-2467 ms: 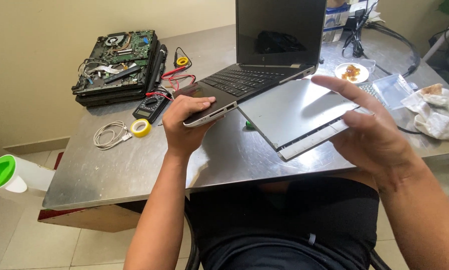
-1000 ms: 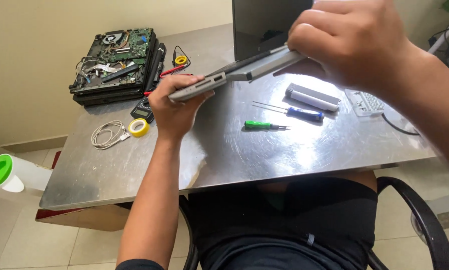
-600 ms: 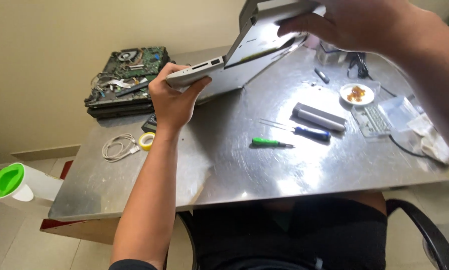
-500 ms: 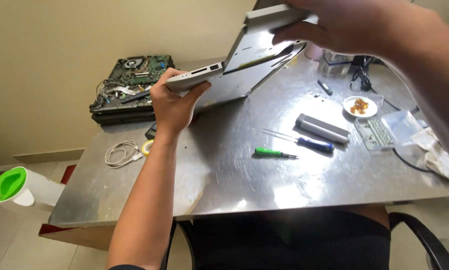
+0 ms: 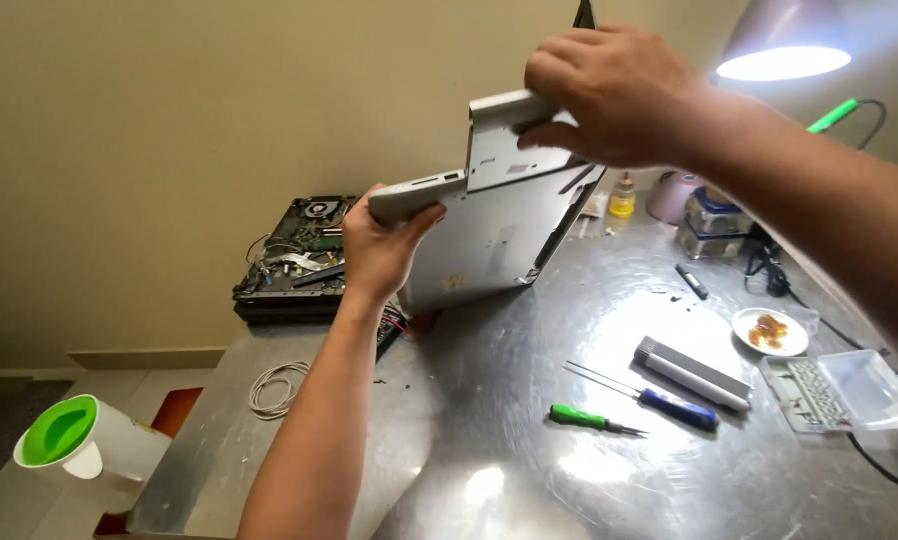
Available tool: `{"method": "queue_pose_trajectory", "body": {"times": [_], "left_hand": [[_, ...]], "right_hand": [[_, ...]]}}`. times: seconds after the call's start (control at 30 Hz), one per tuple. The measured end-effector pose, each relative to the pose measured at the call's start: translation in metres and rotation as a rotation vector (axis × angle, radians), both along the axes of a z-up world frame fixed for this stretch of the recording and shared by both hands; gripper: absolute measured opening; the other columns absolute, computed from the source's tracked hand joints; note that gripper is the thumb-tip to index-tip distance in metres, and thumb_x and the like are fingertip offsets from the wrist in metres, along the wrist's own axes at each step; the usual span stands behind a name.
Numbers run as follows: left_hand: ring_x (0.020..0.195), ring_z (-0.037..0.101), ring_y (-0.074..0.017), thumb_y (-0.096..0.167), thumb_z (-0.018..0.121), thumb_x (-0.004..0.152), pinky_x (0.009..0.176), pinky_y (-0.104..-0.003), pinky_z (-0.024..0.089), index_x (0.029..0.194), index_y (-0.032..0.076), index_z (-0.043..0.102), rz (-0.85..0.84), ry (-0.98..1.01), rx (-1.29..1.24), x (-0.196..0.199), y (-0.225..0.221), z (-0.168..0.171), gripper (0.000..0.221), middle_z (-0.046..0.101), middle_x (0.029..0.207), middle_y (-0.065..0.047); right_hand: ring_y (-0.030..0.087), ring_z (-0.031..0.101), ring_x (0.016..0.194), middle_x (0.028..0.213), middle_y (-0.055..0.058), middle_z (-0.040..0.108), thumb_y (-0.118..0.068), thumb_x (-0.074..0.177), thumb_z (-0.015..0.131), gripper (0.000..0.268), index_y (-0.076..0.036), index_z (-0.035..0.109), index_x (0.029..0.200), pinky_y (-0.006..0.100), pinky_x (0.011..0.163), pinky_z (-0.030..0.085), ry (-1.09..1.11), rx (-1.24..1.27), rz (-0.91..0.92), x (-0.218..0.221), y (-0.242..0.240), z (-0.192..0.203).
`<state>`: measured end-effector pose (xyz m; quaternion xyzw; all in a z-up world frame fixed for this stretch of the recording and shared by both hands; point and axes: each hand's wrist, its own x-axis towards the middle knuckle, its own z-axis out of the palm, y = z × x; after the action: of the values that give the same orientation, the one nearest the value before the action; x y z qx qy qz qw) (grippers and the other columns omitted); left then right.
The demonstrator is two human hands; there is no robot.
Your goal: Reinstalling an internal optical drive into a laptop and securing it with a screwdriver.
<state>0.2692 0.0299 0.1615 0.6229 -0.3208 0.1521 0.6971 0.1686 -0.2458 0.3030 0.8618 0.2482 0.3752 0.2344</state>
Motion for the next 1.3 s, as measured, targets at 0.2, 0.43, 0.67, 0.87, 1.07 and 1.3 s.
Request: {"method": "queue_pose_trajectory", "body": {"times": [0.2,0.43,0.67,0.87,1.07,1.3], "left_hand": [[0.078,0.061,-0.012,0.026,0.09,0.078,0.067,-0.024,0.052,0.094,0.011,0.069,0.027,-0.033,0.063,0.013,0.0,0.017,0.031,0.07,0.086,-0.002],[0.087,0.067,-0.016,0.026,0.088,0.077,0.073,-0.024,0.056,0.104,0.007,0.069,0.005,0.068,0.101,0.019,0.003,0.027,0.038,0.073,0.096,-0.007],[0.085,0.067,-0.0157,0.027,0.089,0.074,0.071,-0.025,0.057,0.101,0.009,0.067,0.078,0.161,0.169,0.02,0.003,0.04,0.039,0.073,0.094,-0.007],[0.095,0.077,-0.0168,0.035,0.095,0.072,0.084,-0.028,0.064,0.124,0.013,0.055,0.342,-0.419,0.401,0.007,0.008,0.082,0.069,0.077,0.114,-0.006],[0.06,0.069,-0.0158,0.06,0.07,0.092,0.039,-0.029,0.039,0.097,0.021,0.067,0.605,-0.772,0.898,0.019,-0.018,0.091,0.04,0.076,0.078,0.005],[0.057,0.067,-0.0289,0.062,0.071,0.091,0.043,-0.045,0.042,0.085,0.025,0.068,0.696,-0.699,0.945,0.018,-0.021,0.093,0.037,0.071,0.068,0.001]], "right_hand": [[0.024,0.062,0.065,0.08,0.004,0.062,-0.048,0.103,0.073,0.043,-0.01,0.053,0.102,0.041,0.051,0.049,0.066,-0.03,0.035,0.04,-0.018,0.014],[0.028,0.066,0.06,0.073,0.007,0.065,-0.052,0.102,0.067,0.043,-0.011,0.052,0.106,0.045,0.05,0.05,0.184,-0.024,0.036,0.061,-0.019,0.029],[0.031,0.066,0.067,0.076,0.006,0.065,-0.058,0.102,0.065,0.046,-0.014,0.052,0.101,0.047,0.052,0.051,0.14,-0.008,-0.02,0.071,-0.019,0.03],[0.042,0.068,0.068,0.081,0.011,0.068,-0.059,0.098,0.064,0.048,-0.014,0.05,0.103,0.054,0.054,0.047,0.266,0.013,-0.042,0.075,-0.014,0.046],[0.044,0.07,0.069,0.088,0.01,0.071,-0.06,0.097,0.061,0.046,-0.016,0.051,0.104,0.056,0.057,0.05,0.336,0.044,-0.112,0.079,-0.002,0.055],[0.04,0.07,0.067,0.083,0.008,0.07,-0.06,0.098,0.06,0.045,-0.016,0.05,0.102,0.053,0.057,0.05,0.372,0.043,-0.12,0.079,0.006,0.058]]}}
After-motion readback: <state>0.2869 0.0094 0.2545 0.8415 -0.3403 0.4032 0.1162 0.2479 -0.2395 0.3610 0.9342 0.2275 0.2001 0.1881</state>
